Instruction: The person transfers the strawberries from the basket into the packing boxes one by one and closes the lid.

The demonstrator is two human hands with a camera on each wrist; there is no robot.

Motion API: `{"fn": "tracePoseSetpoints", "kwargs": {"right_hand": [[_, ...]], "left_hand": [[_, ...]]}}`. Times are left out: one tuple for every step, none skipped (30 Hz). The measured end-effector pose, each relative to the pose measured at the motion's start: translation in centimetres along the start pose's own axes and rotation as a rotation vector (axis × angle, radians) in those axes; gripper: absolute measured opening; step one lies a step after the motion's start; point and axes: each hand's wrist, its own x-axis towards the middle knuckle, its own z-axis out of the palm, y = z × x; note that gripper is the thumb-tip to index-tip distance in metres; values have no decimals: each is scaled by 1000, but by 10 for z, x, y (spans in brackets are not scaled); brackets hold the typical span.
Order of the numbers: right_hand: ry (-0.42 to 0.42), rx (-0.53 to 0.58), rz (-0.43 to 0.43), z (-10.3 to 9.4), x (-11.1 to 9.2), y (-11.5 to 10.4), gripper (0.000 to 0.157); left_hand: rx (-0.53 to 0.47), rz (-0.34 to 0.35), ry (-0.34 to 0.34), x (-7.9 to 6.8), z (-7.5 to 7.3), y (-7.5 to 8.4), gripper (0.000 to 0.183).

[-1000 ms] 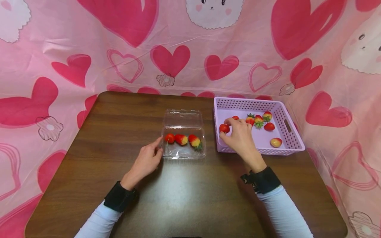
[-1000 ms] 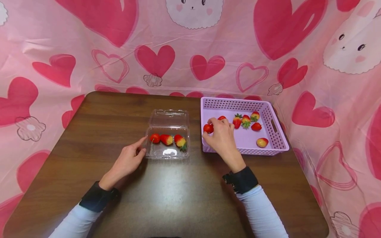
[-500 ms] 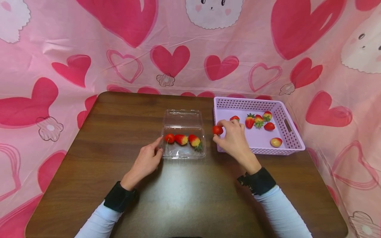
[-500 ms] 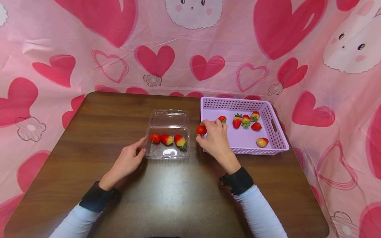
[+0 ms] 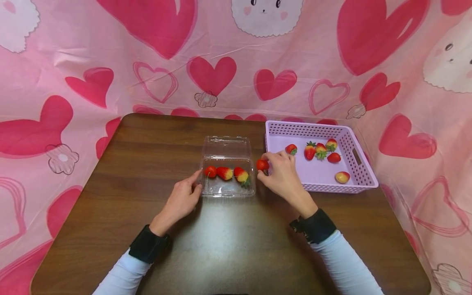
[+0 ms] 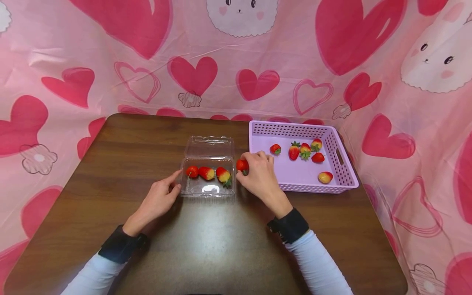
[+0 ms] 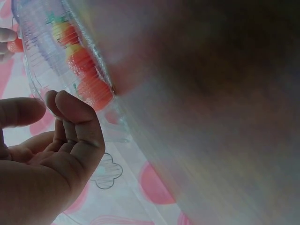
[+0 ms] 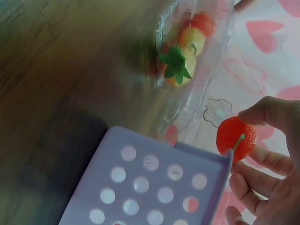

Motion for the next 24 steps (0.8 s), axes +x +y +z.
{"fn": "tracePoseSetpoints", "kwargs": {"right_hand": [[-4, 1, -2, 2, 0, -1, 39], [-6, -1, -6, 3, 0, -1, 38], [-8, -3, -11, 4, 0, -2, 38], [-9, -5, -16, 6, 0, -2, 37], [-10, -7, -20, 7, 0, -3, 37], [-12, -13, -27, 9, 0, -3, 37], [-15, -15, -33, 10, 0, -4, 36], [-19, -17, -38, 11, 1, -5, 36], [-25, -18, -42, 12, 1, -5, 37], [-33, -17, -46, 13, 1, -6, 38], [-41, -17, -50, 14, 1, -7, 39], [-50, -17, -53, 15, 1, -8, 39], [-57, -16, -56, 16, 1, -8, 39], [-64, -15, -61, 17, 1, -9, 40], [-72, -14, -66, 18, 1, -9, 40], [-81, -14, -73, 19, 1, -9, 39], [-89, -10, -82, 21, 1, -10, 39], [-97, -6, -91, 22, 0, -10, 39], [-105, -1, -100, 23, 0, -10, 38], [-114, 8, -110, 24, 0, -11, 38], [-123, 14, -119, 25, 0, -11, 38], [-130, 22, -127, 25, 0, -12, 38], [-137, 31, -135, 26, 1, -13, 39], [-144, 36, -143, 27, 1, -13, 40]], "left_hand": [[-2, 0, -2, 0, 0, 0, 54], [-6, -2, -4, 0, 0, 0, 54], [-9, -4, -6, 0, 0, 0, 54], [-12, -5, -8, 0, 0, 0, 54], [-14, -7, -12, 0, 0, -1, 54], [-16, -8, -14, 0, 0, -1, 54], [-17, -9, -16, 0, 0, -1, 54], [-18, -11, -18, 0, 0, -1, 54], [-18, -12, -19, 0, 0, -1, 54], [-18, -13, -19, 0, -1, -1, 54], [-20, -15, -21, 0, -1, -1, 54], [-21, -16, -21, 0, -1, -1, 54], [-22, -17, -20, 0, -1, -1, 54], [-24, -19, -19, 0, -1, -1, 54], [-25, -20, -20, 0, 0, -1, 54], [-29, -22, -22, 0, 0, -1, 54], [-32, -23, -24, 0, -1, -1, 55], [-34, -25, -25, 0, 0, -1, 55], [-36, -26, -26, 0, -1, -1, 55], [-38, -25, -27, 0, -1, -1, 55], [-38, -22, -28, 0, -1, -1, 55], [-38, -20, -26, 0, -1, -1, 54], [-38, -17, -25, 0, -1, -1, 54], [-39, -17, -25, 0, -1, -1, 54]]}}
